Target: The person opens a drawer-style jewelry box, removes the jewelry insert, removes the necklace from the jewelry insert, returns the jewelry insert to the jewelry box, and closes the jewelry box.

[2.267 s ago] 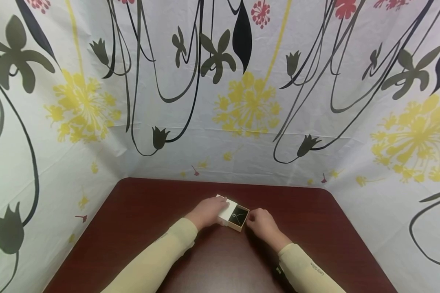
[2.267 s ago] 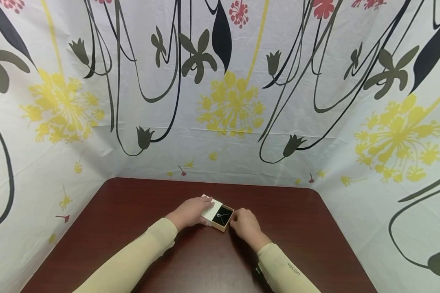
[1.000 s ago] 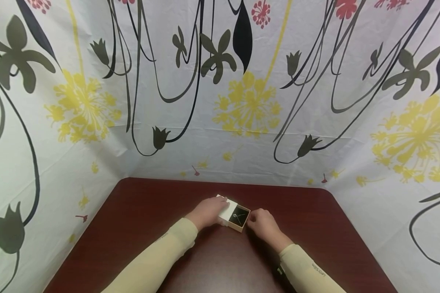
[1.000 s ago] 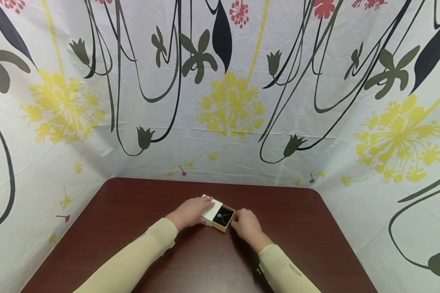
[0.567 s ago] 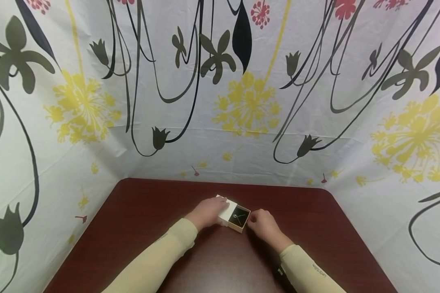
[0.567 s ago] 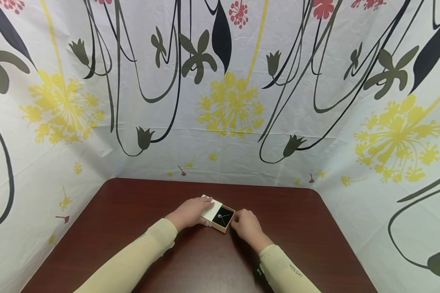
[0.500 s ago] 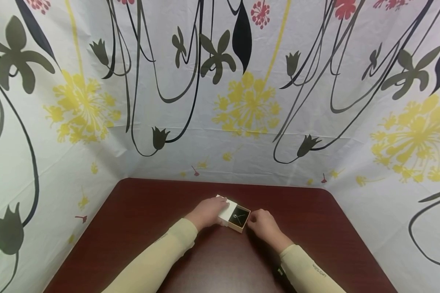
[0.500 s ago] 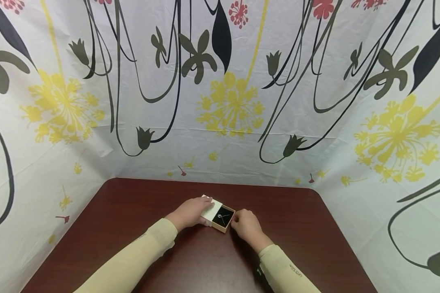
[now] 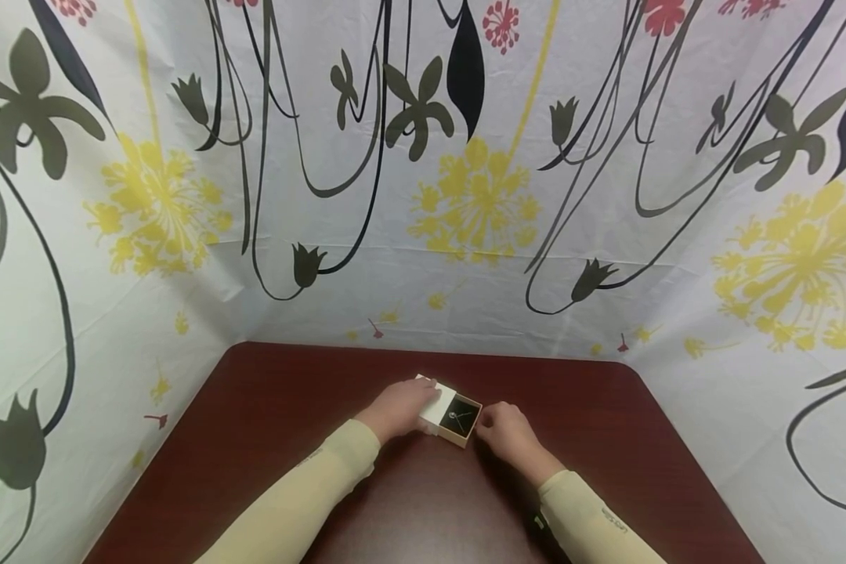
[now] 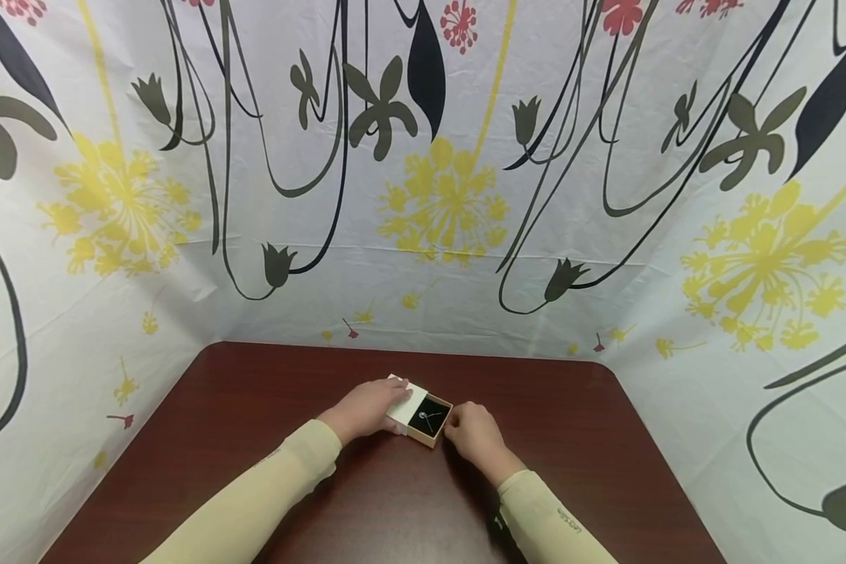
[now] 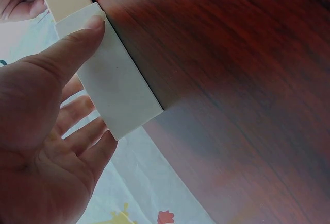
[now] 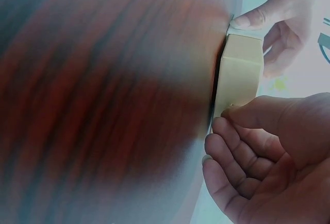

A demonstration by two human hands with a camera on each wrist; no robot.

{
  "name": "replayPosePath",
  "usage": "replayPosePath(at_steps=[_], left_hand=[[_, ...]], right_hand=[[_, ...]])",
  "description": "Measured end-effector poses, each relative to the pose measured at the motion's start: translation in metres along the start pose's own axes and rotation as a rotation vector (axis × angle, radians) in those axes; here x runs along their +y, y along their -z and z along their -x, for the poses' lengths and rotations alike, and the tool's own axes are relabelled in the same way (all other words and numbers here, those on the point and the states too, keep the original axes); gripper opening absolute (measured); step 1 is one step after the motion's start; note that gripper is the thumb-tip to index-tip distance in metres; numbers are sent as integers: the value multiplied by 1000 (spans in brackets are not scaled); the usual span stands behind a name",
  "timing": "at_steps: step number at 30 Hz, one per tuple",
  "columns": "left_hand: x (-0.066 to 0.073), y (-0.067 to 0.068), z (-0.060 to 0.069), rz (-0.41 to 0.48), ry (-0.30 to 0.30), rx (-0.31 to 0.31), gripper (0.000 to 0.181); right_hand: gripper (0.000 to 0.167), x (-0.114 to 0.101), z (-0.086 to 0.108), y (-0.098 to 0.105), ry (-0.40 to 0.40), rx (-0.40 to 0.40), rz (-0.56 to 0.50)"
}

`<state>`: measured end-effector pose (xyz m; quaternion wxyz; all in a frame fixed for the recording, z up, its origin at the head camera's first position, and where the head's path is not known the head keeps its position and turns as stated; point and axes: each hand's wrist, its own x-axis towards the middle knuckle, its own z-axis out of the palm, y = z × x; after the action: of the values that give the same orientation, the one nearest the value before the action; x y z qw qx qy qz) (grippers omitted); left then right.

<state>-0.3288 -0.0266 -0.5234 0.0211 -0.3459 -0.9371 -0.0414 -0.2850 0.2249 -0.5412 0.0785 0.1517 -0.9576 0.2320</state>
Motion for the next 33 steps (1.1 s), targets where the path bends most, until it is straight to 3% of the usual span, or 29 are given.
replayPosePath(at_steps=[33], left_hand=[[0, 2, 1, 15, -3, -7, 73]], right_hand=[[37, 1, 1, 2, 6, -1, 9]])
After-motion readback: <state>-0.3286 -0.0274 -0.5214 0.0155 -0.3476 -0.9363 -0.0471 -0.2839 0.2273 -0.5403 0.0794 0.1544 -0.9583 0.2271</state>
